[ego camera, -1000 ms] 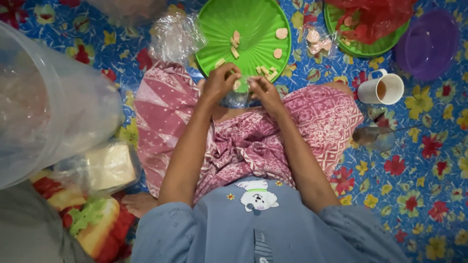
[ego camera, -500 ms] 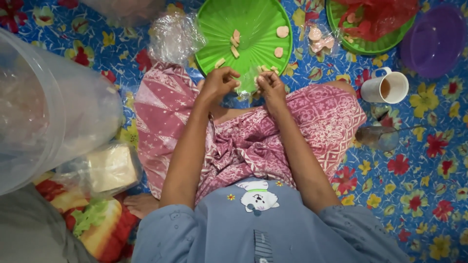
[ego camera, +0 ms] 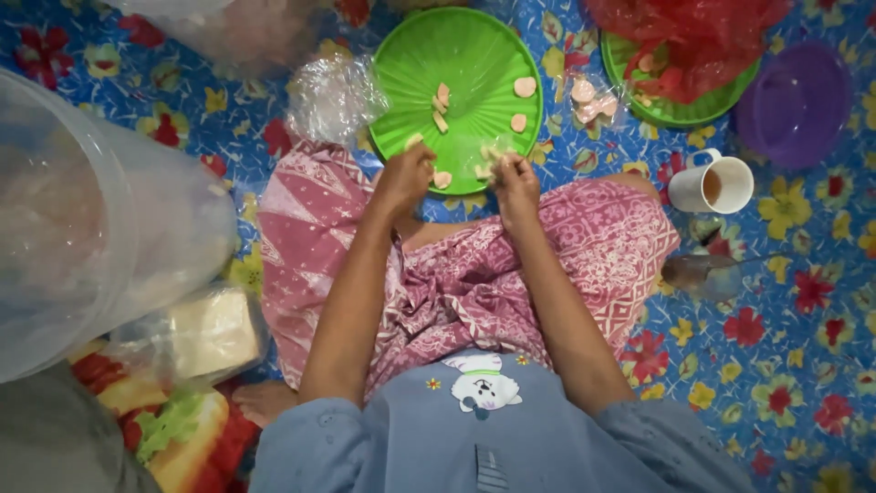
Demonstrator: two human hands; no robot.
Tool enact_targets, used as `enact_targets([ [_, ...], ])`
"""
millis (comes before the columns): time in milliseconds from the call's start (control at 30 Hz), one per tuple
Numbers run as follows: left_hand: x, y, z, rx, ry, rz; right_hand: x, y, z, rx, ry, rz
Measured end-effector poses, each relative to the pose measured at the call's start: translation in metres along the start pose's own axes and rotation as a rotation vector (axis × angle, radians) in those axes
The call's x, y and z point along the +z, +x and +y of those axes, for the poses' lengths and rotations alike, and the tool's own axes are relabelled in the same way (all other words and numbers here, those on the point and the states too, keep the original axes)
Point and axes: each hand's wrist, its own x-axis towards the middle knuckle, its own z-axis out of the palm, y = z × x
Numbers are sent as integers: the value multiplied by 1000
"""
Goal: A person sitting on the floor is picking up small pink food slices from a mat and arranging them onto a green plastic plate.
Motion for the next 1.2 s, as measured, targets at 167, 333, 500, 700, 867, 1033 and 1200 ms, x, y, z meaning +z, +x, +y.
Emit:
enact_targets([
  [167, 10, -15, 6, 187, 242, -146, -3, 3, 8, 9, 11, -37],
  [333, 29, -17, -3, 224, 410, -131, -10, 9, 19, 25, 3, -63],
  [500, 18, -26, 14, 169, 263, -301, -4, 1, 8, 1, 7, -81],
  [700, 26, 7, -25, 165, 103, 60, -5, 5, 15, -21, 19, -48],
  [867, 20, 19, -23, 341, -124, 436, -3, 5, 14, -40, -97, -54],
  [1033, 32, 16, -11, 285, -292, 417, 0, -4, 9, -42, -193, -76],
  [1200, 38, 24, -18, 41, -339, 293, 4, -6, 7, -48, -226, -163],
])
